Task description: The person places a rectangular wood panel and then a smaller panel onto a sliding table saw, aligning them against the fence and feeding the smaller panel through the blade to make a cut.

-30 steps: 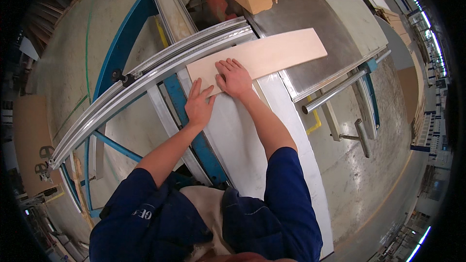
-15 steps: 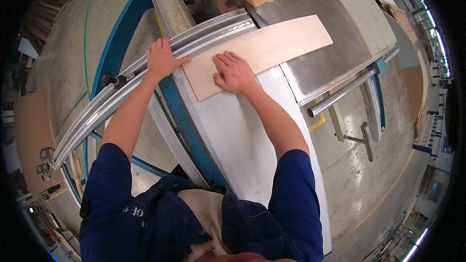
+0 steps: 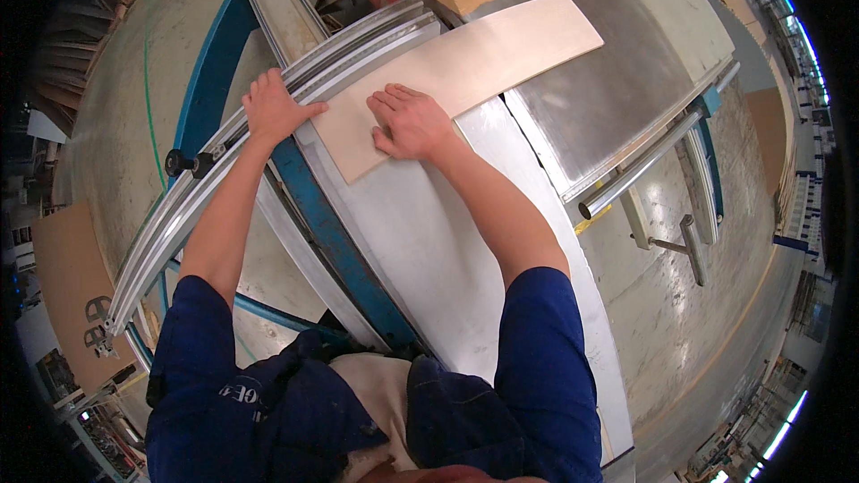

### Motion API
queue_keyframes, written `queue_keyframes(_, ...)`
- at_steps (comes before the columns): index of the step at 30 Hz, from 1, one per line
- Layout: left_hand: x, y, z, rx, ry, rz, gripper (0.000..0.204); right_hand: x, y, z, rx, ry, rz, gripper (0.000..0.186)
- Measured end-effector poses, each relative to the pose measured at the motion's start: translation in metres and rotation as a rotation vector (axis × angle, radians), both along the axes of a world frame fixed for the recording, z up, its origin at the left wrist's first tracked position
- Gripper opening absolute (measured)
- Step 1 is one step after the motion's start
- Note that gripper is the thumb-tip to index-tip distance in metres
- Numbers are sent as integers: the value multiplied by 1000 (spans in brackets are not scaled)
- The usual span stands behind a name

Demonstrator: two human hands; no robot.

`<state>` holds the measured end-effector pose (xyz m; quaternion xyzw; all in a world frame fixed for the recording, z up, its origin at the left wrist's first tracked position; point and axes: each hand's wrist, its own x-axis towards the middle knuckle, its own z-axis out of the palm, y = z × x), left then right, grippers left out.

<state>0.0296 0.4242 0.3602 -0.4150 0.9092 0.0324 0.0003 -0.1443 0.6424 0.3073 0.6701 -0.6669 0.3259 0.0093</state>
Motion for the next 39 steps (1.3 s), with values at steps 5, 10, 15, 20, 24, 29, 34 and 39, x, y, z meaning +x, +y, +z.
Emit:
queue_keyframes(5,-6,-13,-10,20,7,4,107,-9,-15,-13,6,-3,21,48)
queue_keyframes(10,-10,-27,-24,0,3,-1,106,-16,-30,-25,-10,-10,20,47)
queue_keyframes(15,-11,-38,-31,19,-3,4,106,-19,-43,-33,-1,-17,37,45)
queue_keyframes(20,-14,-49,-36,30,-29,20,108,-21,-57,-41,34,-24,51,45)
queue_keyframes(24,-14,-59,-41,33,-49,22,107,-22,-67,-48,44,-9,41,46)
queue_keyframes(29,-7,-67,-50,18,-5,24,98,-20,-74,-54,96,-26,57,50)
queue_keyframes(34,-3,-74,-58,6,3,27,100,-15,-80,-59,154,-8,14,48)
queue_keyframes(39,2,-79,-62,8,-18,21,104,-14,-85,-60,296,-1,31,56)
